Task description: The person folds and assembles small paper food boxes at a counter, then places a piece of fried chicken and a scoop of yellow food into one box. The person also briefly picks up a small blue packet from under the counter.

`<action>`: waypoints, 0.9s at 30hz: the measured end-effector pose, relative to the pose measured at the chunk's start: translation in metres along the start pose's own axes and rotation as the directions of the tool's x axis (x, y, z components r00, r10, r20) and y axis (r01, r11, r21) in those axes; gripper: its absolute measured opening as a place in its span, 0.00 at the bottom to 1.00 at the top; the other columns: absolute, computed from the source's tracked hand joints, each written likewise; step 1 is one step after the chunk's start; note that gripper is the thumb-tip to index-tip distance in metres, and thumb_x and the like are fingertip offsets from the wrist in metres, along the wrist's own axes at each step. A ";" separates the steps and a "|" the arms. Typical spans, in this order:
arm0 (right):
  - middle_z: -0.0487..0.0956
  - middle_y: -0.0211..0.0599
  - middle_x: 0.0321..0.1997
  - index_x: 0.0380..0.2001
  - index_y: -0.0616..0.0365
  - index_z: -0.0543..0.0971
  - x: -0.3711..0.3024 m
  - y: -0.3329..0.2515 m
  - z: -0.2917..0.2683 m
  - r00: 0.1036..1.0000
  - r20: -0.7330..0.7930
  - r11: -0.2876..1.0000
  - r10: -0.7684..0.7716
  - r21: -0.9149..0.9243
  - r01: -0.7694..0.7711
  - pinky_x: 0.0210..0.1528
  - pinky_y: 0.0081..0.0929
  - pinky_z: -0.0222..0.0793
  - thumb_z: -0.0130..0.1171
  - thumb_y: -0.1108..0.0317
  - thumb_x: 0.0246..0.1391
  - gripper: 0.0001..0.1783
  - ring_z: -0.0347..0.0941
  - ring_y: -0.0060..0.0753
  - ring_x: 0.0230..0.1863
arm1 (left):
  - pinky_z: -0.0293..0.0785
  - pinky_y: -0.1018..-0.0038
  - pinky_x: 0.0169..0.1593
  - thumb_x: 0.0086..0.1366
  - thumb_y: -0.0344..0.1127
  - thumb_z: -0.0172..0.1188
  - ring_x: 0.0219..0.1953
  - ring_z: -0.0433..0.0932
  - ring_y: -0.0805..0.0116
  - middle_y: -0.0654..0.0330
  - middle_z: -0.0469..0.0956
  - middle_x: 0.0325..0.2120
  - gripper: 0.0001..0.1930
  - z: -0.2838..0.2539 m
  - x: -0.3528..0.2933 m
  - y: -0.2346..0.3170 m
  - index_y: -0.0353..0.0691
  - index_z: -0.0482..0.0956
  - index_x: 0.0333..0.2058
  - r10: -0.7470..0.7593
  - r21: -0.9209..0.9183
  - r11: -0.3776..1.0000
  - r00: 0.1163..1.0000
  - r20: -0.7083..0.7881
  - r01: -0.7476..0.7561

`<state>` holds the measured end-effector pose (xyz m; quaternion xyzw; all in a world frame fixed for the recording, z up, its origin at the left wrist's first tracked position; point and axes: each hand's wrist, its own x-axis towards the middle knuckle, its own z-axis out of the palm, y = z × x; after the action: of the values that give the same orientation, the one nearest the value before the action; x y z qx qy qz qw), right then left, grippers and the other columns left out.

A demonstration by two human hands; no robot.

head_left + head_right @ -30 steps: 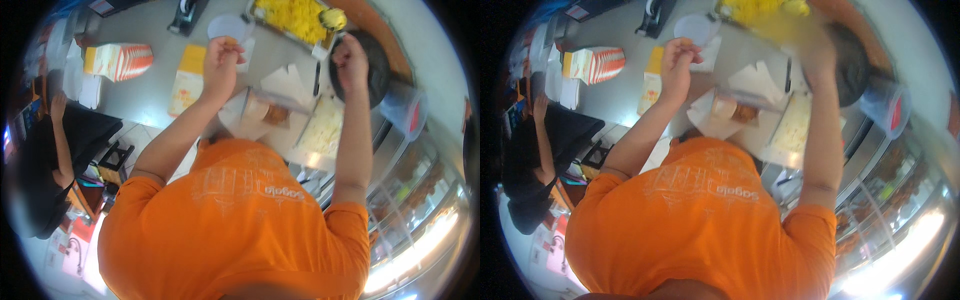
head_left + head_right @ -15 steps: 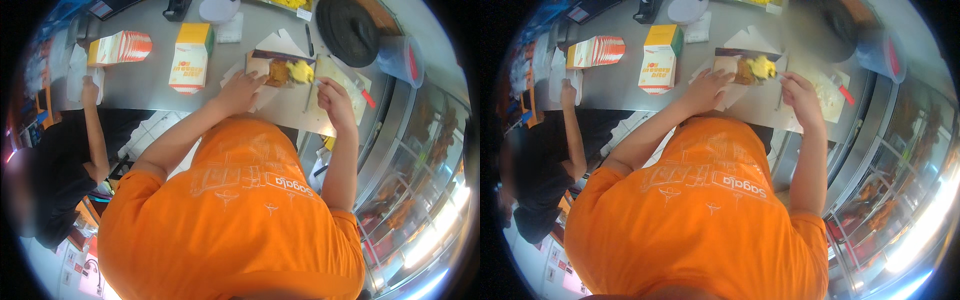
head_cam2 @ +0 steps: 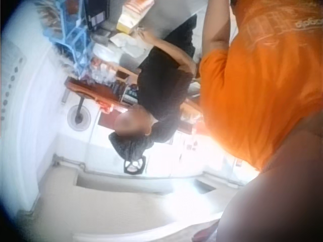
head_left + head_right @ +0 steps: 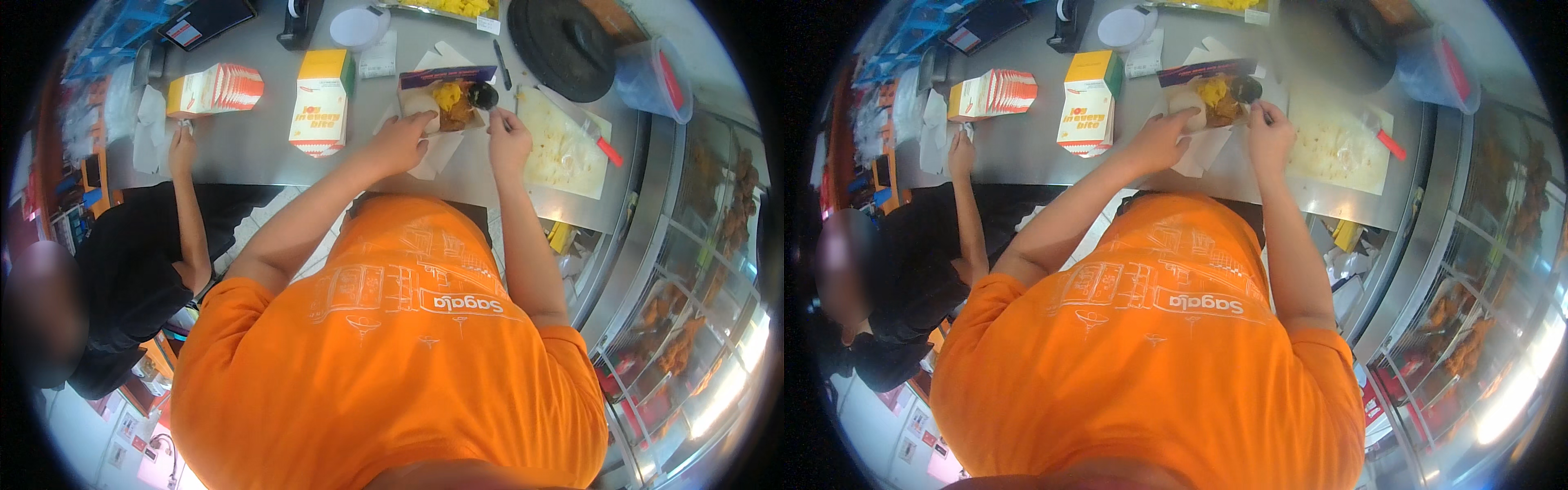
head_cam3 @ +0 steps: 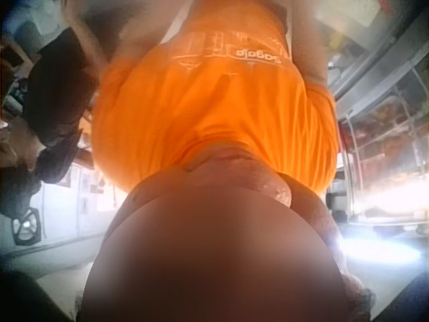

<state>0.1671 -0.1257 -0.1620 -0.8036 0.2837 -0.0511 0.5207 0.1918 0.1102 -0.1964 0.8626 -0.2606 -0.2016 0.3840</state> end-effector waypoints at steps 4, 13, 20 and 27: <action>0.73 0.25 0.25 0.44 0.60 0.82 0.023 0.000 -0.063 0.911 0.347 0.741 0.223 0.547 -0.390 0.27 0.24 0.60 0.62 0.66 0.65 0.10 0.65 0.19 0.22 | 0.71 0.52 0.64 0.68 0.30 0.57 0.57 0.78 0.40 0.42 0.81 0.54 0.27 0.001 -0.005 0.008 0.39 0.70 0.67 -0.018 -0.030 0.999 0.996 -0.087 0.015; 0.79 0.28 0.37 0.59 0.57 0.79 0.216 -0.055 0.009 0.862 0.507 0.891 -0.001 0.392 -0.229 0.35 0.24 0.68 0.63 0.57 0.68 0.22 0.73 0.21 0.32 | 0.80 0.63 0.54 0.66 0.18 0.56 0.48 0.84 0.51 0.47 0.82 0.50 0.23 0.018 -0.076 0.016 0.38 0.79 0.59 -0.304 -0.142 0.952 0.814 -0.495 0.270; 0.88 0.47 0.48 0.59 0.61 0.81 0.335 -0.104 -0.110 0.870 0.245 0.904 -0.428 0.117 0.412 0.52 0.36 0.78 0.64 0.50 0.65 0.29 0.86 0.36 0.46 | 0.80 0.66 0.51 0.66 0.16 0.50 0.44 0.85 0.57 0.46 0.84 0.47 0.23 0.107 -0.190 0.021 0.32 0.78 0.58 -0.534 -0.153 0.809 0.602 -0.594 0.568; 0.87 0.50 0.52 0.55 0.58 0.84 0.496 -0.064 -0.369 0.884 -0.091 0.668 -0.459 -0.691 0.276 0.59 0.41 0.75 0.58 0.57 0.64 0.23 0.84 0.51 0.54 | 0.74 0.58 0.29 0.68 0.31 0.60 0.26 0.80 0.59 0.59 0.82 0.24 0.14 0.295 -0.359 0.064 0.46 0.81 0.52 -0.987 -0.560 -0.161 -0.117 0.113 0.813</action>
<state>0.4672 -0.6571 -0.0455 -0.9613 0.1787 -0.1559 0.1400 -0.2700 0.1262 -0.2788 0.6709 0.5812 -0.3060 0.3441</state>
